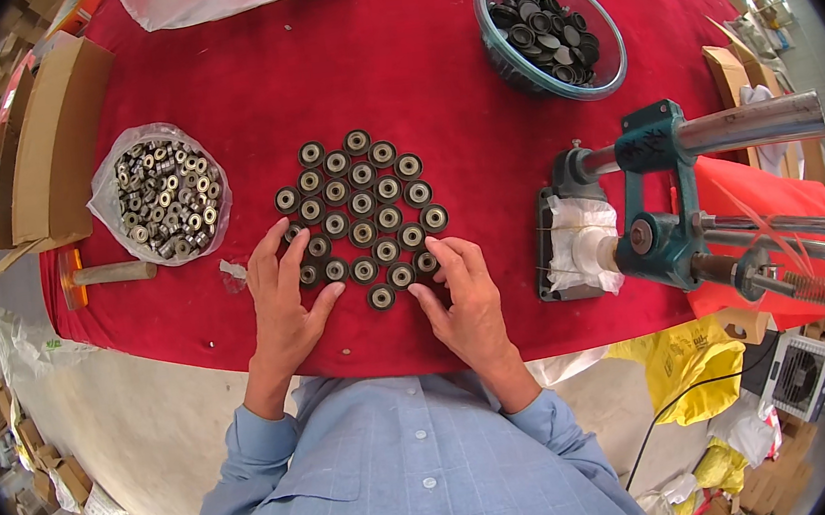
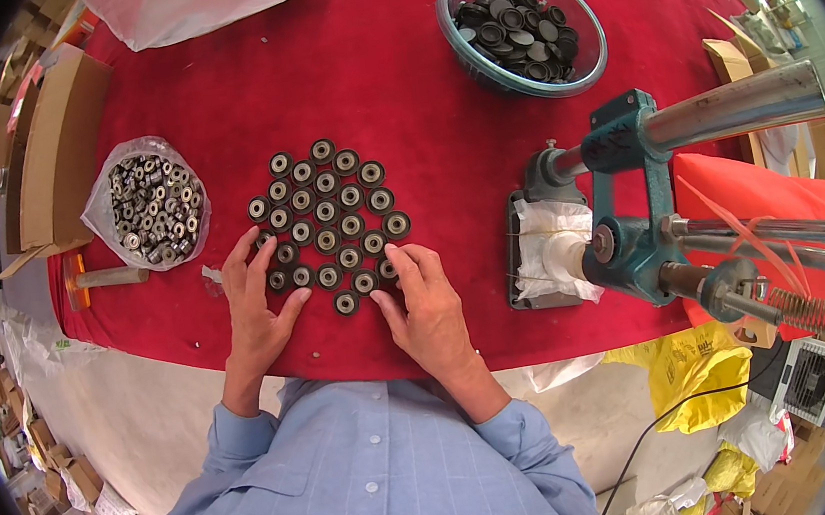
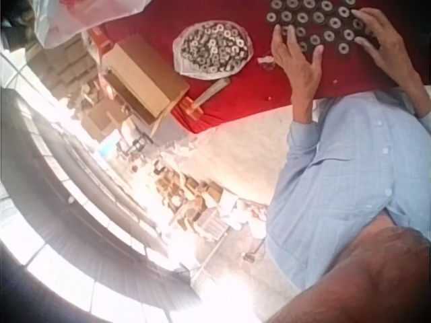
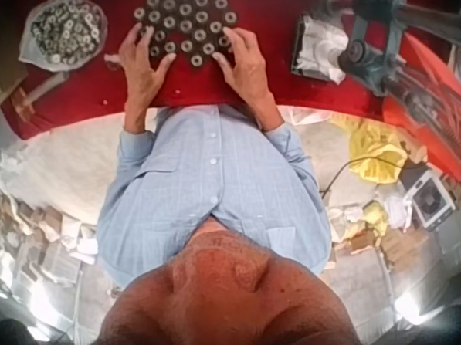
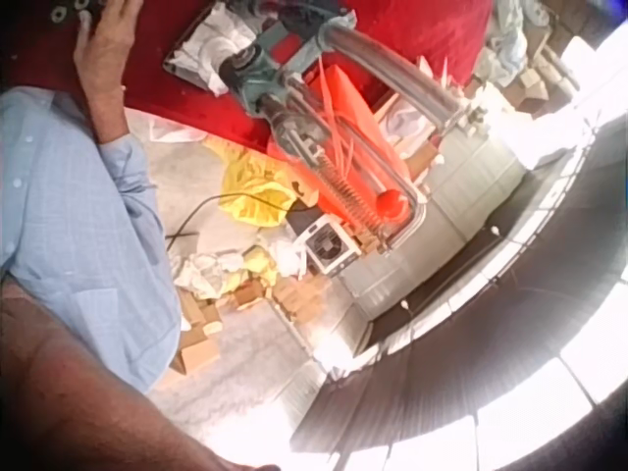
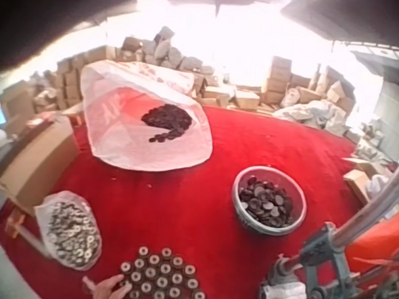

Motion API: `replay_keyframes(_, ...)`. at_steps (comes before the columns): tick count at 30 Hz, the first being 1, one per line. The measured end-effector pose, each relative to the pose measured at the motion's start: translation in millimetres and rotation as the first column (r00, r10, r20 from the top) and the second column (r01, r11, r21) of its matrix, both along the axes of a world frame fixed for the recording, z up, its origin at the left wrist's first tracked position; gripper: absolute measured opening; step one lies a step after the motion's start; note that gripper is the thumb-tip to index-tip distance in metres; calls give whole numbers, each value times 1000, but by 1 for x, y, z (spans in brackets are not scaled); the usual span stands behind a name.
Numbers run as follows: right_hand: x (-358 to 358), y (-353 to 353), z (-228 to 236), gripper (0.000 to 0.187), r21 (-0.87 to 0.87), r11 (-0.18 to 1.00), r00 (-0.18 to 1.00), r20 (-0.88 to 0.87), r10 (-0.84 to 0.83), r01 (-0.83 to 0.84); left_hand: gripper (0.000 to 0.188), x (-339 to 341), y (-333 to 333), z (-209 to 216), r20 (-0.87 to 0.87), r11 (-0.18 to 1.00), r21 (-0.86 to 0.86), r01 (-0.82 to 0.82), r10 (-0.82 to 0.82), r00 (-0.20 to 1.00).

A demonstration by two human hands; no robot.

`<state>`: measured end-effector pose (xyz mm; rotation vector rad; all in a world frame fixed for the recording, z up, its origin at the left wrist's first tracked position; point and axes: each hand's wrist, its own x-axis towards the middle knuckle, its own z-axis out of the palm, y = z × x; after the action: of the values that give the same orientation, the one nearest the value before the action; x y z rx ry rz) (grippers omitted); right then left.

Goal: The person arranges small circular metal components on a red table surface. They pick up dark circular pieces from a bowl and place them on top of the metal components, creating a uniform grid pattern. The person uses their hands to sort and align the items, occasionally adjusting the position of the components to ensure they are neatly organized.

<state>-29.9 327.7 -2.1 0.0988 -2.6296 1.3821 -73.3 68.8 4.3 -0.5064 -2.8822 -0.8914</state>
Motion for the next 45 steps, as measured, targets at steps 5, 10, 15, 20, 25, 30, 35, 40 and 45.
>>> replay_keyframes(5, -1, 0, 3, 61, -30, 1000, 1000, 16, 0, 1, 87, -10, 14, -12, -44, 992, 27, -124, 125, 991)
replay_keyframes(10, 0, 0, 1, 58, -24, 1000, 1000, -4, -15, 15, 86, -14, 27, -4, -54, 982, 6, -190, 190, 980)
replay_keyframes(15, -3, 6, 9, 58, -129, 990, 996, 76, -40, 50, 78, -23, 12, 1, -12, 971, 201, -126, 131, 991)
replay_keyframes(20, -53, 12, 3, 58, -15, 998, 990, -127, -63, 62, 81, -60, 12, -5, -69, 988, 153, -28, 39, 997)
replay_keyframes(25, -106, -4, -16, 67, 193, 981, 974, -227, 19, 26, 80, -92, 28, -10, -96, 996, -30, 87, -90, 991)
replay_keyframes(30, -105, -10, -20, 65, 155, 980, 967, -205, 151, -120, 80, -85, 33, -18, -50, 989, -67, 130, -133, 990)
replay_keyframes(35, -138, 22, 30, 58, -14, 998, 911, -407, -58, 58, 78, -80, 27, 28, -81, 994, -18, 111, -112, 990)
replay_keyframes(40, -219, 90, 62, 57, 74, 867, 786, -466, -406, 493, 58, -115, 75, 120, -182, 939, 184, 290, -257, 949)
replay_keyframes(45, -261, 160, 45, 71, 355, 715, 758, 26, -652, 603, 51, -223, 192, 105, -225, 780, 250, 574, -529, 818)
